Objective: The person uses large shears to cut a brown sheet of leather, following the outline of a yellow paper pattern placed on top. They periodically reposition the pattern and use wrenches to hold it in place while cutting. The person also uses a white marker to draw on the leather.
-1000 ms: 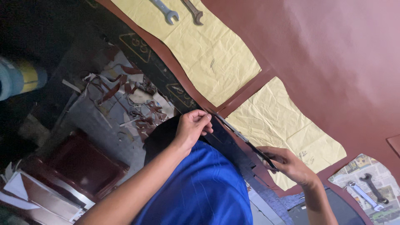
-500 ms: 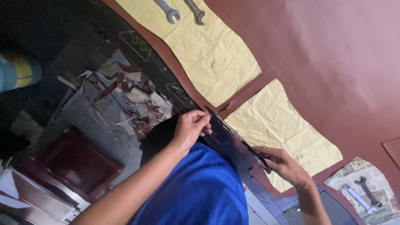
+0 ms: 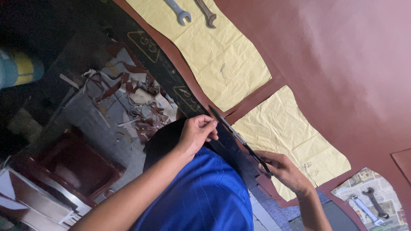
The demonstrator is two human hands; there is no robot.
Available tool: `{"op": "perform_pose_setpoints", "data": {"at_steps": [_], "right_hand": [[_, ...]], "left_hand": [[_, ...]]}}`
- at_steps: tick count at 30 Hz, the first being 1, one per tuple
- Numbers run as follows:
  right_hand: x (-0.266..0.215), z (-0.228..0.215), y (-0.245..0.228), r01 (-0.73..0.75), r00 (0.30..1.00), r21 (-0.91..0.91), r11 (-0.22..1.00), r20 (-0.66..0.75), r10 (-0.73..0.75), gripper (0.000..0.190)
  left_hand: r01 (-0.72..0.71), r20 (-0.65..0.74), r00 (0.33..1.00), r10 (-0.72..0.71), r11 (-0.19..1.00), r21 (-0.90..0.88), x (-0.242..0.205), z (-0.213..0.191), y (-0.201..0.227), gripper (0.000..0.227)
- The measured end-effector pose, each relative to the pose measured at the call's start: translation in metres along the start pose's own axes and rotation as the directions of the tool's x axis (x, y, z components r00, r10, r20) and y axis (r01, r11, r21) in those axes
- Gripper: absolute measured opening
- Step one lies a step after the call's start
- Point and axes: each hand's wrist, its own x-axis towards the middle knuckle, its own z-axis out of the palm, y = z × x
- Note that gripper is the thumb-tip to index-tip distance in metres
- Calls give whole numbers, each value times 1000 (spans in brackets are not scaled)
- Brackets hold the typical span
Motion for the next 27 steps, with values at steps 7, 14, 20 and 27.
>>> {"op": "perform_pose_setpoints", "data": {"at_steps": [7,14,20,27], "right_hand": [[13,8,-3,37,999,37,999,12,-38,51],[13,13,-9,23,1000,75,997,19,-25,54],[18,25,-16,19,1000,128,992,18,-21,53],[19,36,-18,-30,999,152,988,-11,32,53]], "left_hand": [[-7,-3,1000,7,1000,3,-1,-2,-1,16],[15,-13,1000,-14,1000,26,-2,-2,-2,16],[18,-21,1000,-17,999,39,-6,-8,-1,16],[7,4,1000,-7,997,82,-12,-14,2,16]]}}
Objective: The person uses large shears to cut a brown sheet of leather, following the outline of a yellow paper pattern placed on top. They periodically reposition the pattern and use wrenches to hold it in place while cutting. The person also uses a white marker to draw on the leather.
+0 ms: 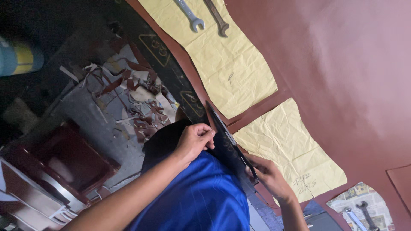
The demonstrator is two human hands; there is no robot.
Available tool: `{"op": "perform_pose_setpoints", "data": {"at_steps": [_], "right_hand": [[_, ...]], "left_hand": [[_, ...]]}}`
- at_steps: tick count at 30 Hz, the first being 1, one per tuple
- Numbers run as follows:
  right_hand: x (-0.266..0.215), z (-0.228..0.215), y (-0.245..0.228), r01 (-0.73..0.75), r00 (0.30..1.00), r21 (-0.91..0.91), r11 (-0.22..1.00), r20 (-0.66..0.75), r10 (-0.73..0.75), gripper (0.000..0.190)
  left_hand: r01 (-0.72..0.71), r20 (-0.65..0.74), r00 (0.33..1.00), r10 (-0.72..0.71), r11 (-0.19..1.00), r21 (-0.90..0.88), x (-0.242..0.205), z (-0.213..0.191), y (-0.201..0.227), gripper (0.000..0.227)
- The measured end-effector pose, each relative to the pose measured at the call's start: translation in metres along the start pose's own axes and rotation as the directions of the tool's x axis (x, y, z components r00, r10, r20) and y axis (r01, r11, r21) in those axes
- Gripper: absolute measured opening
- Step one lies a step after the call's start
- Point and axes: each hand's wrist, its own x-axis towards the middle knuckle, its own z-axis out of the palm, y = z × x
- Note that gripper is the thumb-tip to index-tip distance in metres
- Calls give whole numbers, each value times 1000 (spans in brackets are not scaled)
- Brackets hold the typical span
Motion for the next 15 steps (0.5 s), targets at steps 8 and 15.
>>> {"op": "perform_pose_setpoints", "data": {"at_steps": [8,15], "right_hand": [[8,18,2,124,992,5,992,3,-124,50],[11,35,-5,154,988,53,987,-19,-153,53]], "left_hand": [[-5,34,999,5,1000,1,3,-11,-10,15],[-44,66,997,44,999,3,6,-17,-17,15]]}}
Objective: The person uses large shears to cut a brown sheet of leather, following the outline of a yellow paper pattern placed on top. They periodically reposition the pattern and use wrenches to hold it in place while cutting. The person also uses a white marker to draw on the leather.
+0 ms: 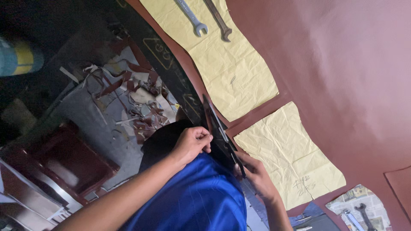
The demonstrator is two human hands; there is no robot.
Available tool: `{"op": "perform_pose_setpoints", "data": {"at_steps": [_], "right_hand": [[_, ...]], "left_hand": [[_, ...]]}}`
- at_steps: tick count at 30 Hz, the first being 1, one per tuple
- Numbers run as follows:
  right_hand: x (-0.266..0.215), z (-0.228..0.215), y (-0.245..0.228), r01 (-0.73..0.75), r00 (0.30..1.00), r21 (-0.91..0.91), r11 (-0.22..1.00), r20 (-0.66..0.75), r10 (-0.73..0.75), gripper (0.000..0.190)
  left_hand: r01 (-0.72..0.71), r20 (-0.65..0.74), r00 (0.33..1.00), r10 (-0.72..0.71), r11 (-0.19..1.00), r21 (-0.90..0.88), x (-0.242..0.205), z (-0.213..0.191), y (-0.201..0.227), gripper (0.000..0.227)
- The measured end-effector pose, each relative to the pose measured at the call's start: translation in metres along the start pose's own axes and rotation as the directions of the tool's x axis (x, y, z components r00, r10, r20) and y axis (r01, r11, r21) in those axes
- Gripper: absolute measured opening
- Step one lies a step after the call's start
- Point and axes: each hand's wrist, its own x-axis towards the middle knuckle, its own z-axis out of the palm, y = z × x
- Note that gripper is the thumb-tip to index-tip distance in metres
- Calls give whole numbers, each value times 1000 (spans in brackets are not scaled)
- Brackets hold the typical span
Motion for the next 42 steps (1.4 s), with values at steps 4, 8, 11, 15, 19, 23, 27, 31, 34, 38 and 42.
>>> {"op": "perform_pose_setpoints", "data": {"at_steps": [4,8,11,15,19,23,27,31,34,38,42], "right_hand": [[9,8,-1,23,1000,5,1000,-17,-23,53],[8,10,1,25,1000,-6,1000,-10,-26,51],[10,16,-4,39,999,13,999,-14,-38,51],[18,25,-13,84,996,54,995,-16,-83,49],[20,26,-15,56,998,66,996,-19,-55,50],[19,21,-18,20,1000,79,997,-7,-19,52],[29,20,-25,38,999,59,998,0,-38,53],[31,20,-32,25,1000,86,996,-12,-24,53],[31,14,-36,14,1000,29,999,0,-14,51],[39,11,-43,46,999,-3,999,16,-46,50],[43,11,-51,42,999,51,998,16,-43,51]], "left_hand": [[2,5,1000,-2,1000,10,0,-4,2,17],[-44,1,999,44,998,44,-1,-8,-2,16],[-62,-2,998,62,996,65,-1,-12,-1,16],[-68,9,998,67,996,58,-4,-14,-2,15],[-75,23,997,73,992,105,-5,-17,0,15],[-70,33,997,66,988,138,-4,-21,0,16],[-83,52,996,77,986,143,-4,-26,1,16],[-84,49,996,76,978,191,-6,-30,4,16],[-77,51,997,65,950,303,-8,-33,11,17],[-49,52,998,31,919,391,-9,-37,21,18],[-43,57,998,21,911,410,-11,-40,22,18]]}}
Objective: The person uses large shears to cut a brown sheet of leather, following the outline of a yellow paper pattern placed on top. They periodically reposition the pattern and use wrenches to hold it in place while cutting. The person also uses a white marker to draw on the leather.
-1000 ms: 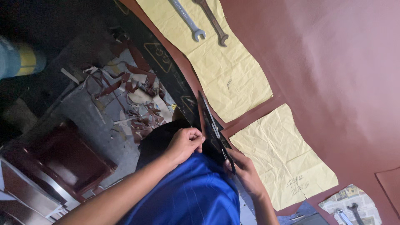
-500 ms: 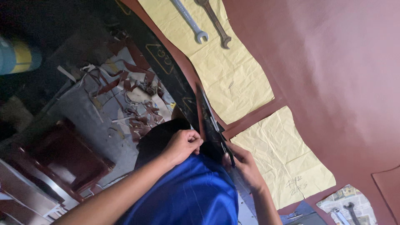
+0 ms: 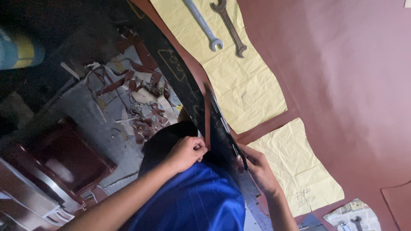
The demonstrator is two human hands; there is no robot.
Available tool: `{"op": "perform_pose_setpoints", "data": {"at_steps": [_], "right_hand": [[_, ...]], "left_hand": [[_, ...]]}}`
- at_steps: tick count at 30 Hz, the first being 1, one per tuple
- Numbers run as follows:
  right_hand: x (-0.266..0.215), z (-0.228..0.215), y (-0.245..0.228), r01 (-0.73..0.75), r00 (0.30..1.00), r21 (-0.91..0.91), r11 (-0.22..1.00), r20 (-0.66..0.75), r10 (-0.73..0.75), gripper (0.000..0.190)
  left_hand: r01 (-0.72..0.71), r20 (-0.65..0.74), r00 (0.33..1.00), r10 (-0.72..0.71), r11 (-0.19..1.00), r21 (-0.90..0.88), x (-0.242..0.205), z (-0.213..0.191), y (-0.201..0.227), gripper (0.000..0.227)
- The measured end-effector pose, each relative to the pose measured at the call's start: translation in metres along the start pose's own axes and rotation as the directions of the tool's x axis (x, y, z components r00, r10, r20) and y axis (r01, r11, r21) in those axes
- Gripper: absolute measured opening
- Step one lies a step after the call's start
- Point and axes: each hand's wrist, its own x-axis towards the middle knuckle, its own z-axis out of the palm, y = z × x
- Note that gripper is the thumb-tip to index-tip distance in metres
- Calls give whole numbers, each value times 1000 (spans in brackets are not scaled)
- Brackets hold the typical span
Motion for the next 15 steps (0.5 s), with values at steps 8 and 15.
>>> {"op": "perform_pose_setpoints", "data": {"at_steps": [8,15], "right_hand": [[3,-8,-20,-72,997,-102,992,-8,71,54],[8,-3,-39,-52,998,-131,990,16,54,56]], "left_hand": [[4,1,1000,-4,998,55,0,-9,1,17],[-3,-21,1000,8,973,229,-10,-24,21,16]]}}
